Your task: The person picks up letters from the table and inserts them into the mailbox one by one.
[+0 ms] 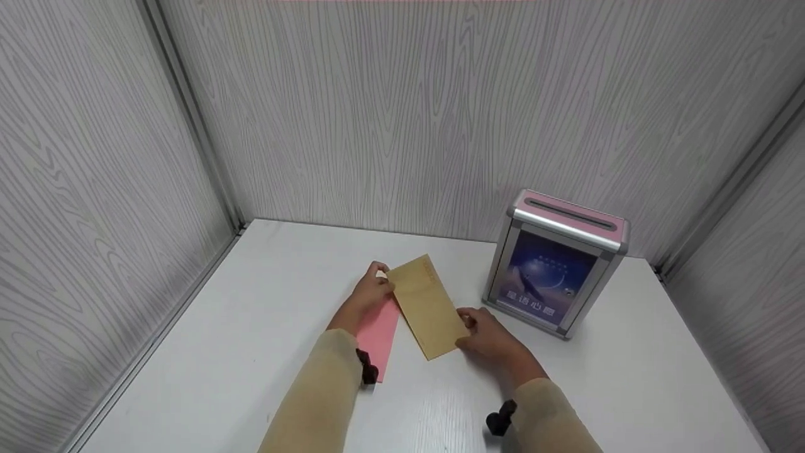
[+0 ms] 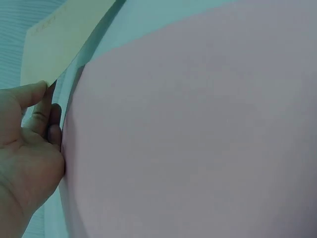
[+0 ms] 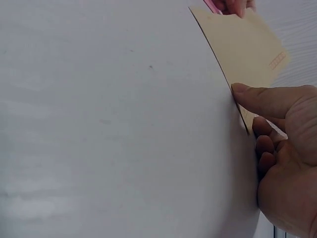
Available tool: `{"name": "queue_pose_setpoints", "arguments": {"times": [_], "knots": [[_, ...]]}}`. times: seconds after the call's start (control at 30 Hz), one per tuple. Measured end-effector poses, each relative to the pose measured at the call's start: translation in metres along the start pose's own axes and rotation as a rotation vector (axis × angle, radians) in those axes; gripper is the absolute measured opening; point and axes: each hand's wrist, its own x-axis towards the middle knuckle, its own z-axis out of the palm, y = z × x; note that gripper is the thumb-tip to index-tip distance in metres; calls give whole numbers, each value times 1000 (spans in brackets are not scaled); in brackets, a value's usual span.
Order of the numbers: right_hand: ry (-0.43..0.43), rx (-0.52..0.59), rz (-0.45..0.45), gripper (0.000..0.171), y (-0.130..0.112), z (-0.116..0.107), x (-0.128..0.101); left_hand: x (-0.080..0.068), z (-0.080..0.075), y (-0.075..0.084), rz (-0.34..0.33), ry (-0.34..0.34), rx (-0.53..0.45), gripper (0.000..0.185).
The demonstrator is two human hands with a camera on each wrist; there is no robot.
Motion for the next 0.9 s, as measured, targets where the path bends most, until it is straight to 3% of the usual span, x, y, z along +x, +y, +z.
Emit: {"name": "queue_pose_setpoints", "arguments": {"times": [0.33,0.53,0.9], "knots": [[-9,49,-2,57,2,-2,0,-1,-1,0,18,20,-30,12],[-39,96,-23,57,3,1,0,-4,-2,0,1,104,-91,13],[-41,172,-63,59,8,-2,2,-10,-2,25,36,123,-78,17]]}}
